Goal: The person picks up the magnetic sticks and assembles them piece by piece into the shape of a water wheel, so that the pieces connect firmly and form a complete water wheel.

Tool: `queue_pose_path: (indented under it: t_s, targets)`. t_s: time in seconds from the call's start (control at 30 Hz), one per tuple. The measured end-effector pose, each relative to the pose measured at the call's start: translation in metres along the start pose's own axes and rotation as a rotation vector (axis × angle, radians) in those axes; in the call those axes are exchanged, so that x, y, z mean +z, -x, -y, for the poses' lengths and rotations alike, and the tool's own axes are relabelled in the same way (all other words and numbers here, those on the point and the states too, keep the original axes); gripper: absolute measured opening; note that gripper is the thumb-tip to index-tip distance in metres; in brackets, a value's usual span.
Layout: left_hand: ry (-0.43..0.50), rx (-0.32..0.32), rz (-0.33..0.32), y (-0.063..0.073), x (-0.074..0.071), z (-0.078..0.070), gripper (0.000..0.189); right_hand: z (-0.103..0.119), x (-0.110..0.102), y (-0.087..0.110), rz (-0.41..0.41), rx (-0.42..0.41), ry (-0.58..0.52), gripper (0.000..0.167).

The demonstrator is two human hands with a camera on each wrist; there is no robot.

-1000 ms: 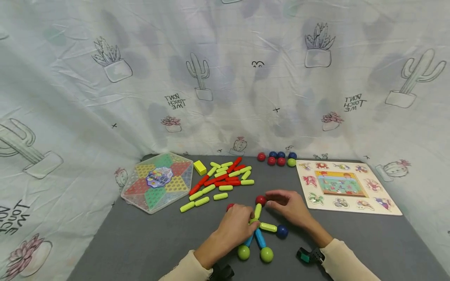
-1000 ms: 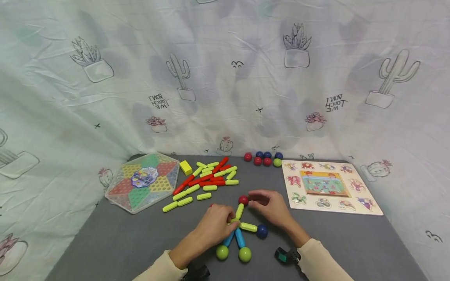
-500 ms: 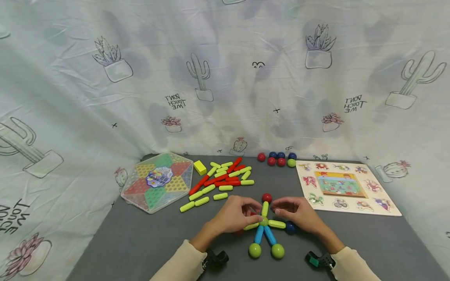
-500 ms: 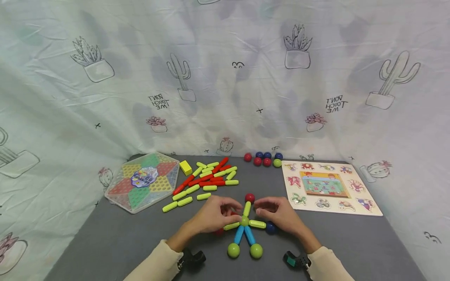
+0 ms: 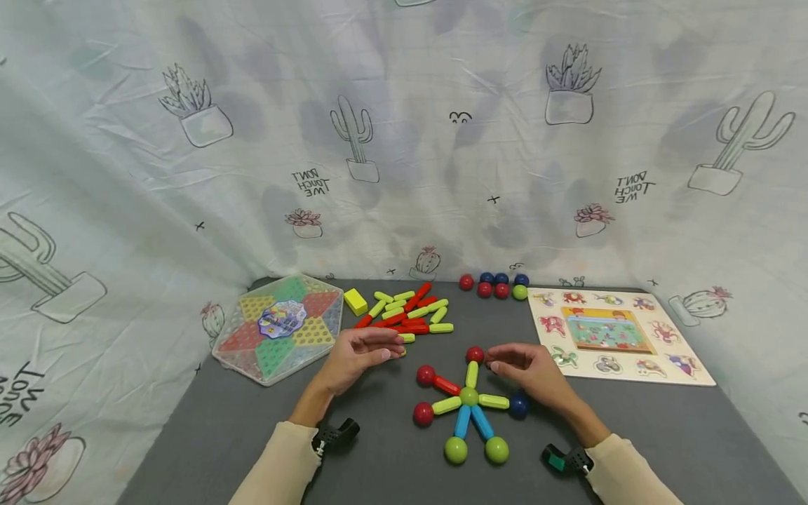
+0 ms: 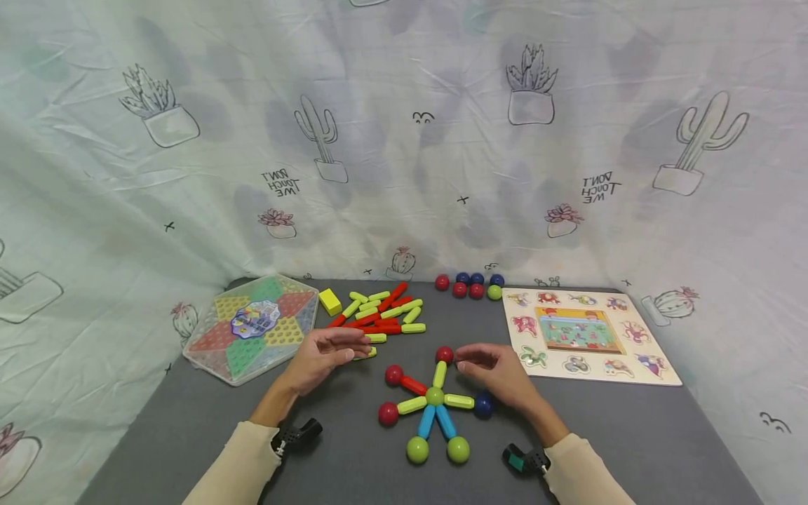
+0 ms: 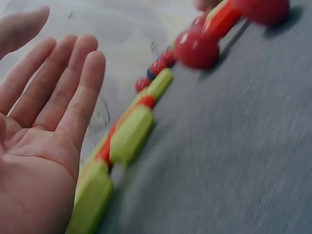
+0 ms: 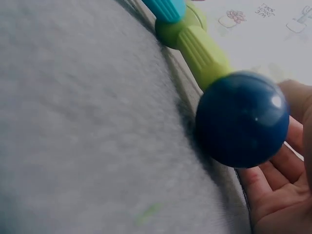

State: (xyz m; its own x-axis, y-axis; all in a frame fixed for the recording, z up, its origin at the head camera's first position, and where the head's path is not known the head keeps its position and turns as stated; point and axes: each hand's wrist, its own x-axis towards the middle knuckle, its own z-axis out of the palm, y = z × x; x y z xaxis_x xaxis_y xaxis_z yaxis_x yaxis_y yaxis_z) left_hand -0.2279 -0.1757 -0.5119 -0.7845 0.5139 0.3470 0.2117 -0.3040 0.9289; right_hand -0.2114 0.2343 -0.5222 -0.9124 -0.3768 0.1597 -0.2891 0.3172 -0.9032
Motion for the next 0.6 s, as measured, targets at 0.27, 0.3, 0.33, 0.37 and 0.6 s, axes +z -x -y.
queue_pose_path:
  t_s: [0.27,0.3,0.33,0.37,0.6]
  targets:
    - [-0.233,-0.044,-0.212,0.003,-0.008,0.003,0.034,0.000,0.000,-0.016,-0.026,0.086,0.058,0.030]
    - [-0.330,-0.055,-0.226,0.001,-0.005,0.003,0.032,0.000,0.001,-0.018,-0.022,0.089,0.058,0.030]
    - [-0.450,-0.061,-0.230,0.000,-0.002,0.003,0.030,-0.001,0.001,-0.019,-0.018,0.091,0.054,0.031]
    - [-0.578,-0.071,-0.229,-0.002,0.002,0.004,0.028,-0.001,0.001,-0.020,-0.013,0.089,0.052,0.031]
    - [-1.232,-0.059,-0.168,-0.012,0.028,0.005,0.024,0.000,0.001,-0.024,0.012,0.080,0.056,0.032]
